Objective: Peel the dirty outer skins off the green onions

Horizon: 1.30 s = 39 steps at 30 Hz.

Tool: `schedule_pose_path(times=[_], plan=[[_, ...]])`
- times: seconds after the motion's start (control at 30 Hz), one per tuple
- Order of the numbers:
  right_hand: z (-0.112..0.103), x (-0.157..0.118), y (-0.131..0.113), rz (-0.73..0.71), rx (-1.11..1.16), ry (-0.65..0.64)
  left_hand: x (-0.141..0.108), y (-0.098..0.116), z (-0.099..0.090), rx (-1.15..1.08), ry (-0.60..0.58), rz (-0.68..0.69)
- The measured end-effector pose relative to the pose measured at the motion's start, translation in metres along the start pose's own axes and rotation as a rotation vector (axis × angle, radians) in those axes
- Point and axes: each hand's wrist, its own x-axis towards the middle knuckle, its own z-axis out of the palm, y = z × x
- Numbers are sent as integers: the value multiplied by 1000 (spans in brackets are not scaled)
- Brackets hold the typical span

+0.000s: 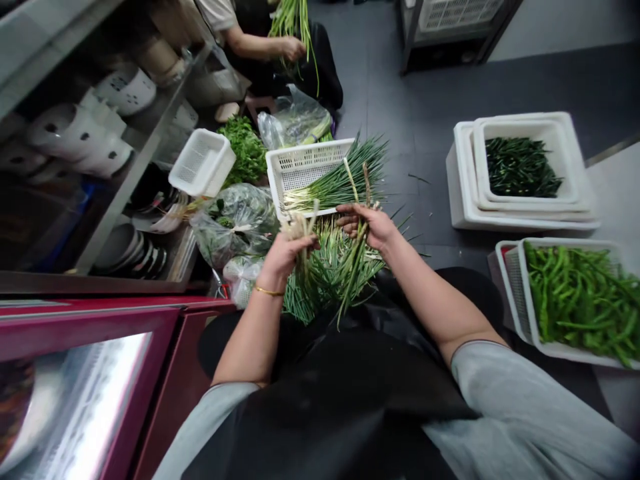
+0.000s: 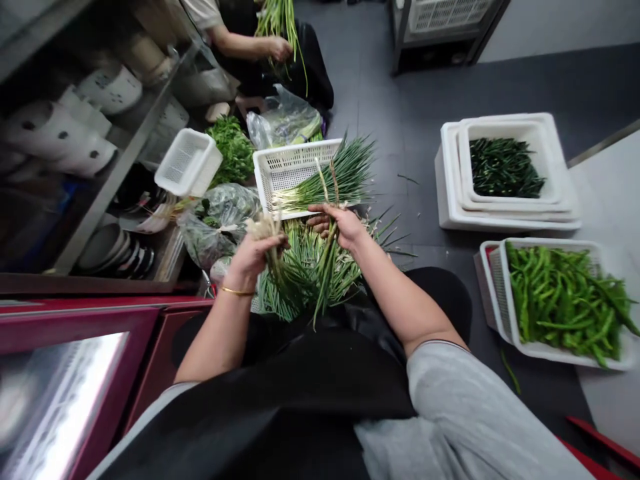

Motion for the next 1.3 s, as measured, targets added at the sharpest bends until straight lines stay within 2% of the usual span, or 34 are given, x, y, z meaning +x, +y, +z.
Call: schedule_pose_path(times=[0.07, 0.17, 0.33, 0.43, 0.57, 0.7, 0.83, 0.9, 1.0, 1.07, 1.17, 1.2, 1.3], plan=[[10, -4, 6, 4, 82, -51, 3, -14, 17, -49, -7, 8], [20, -8, 17, -93, 65, -114, 7, -34, 39, -97, -25, 48], [23, -5, 36, -303, -143, -99, 7, -43, 53, -123, 1, -7], [18, -2, 38, -293, -220, -45, 5, -39, 47, -165, 9, -17], [11, -4, 31, -201, -156, -107, 6, -33, 28, -135, -24, -28], [13, -3, 33, -182, -170, -78, 9, -34, 14, -91, -139, -77], [17, 0, 38, -213, -278, -74, 10, -40, 8, -95, -230, -104], [18, 0, 38, -240, -319, -61, 9, -42, 6, -103, -218, -80], [19, -1, 33, -296, -329, 26, 7, -42, -2, -76, -153, -85], [20, -3, 30, -313, -320, 74, 6, -39, -7, -83, -21, -76], [24, -7, 27, -269, -267, 107, 5, -32, -6, -153, 159, 12], [25, -8, 27, -240, -245, 110, 5, -30, -3, -161, 161, 30], [28, -10, 29, -152, -209, 104, 7, -25, 12, -147, 68, 44]])
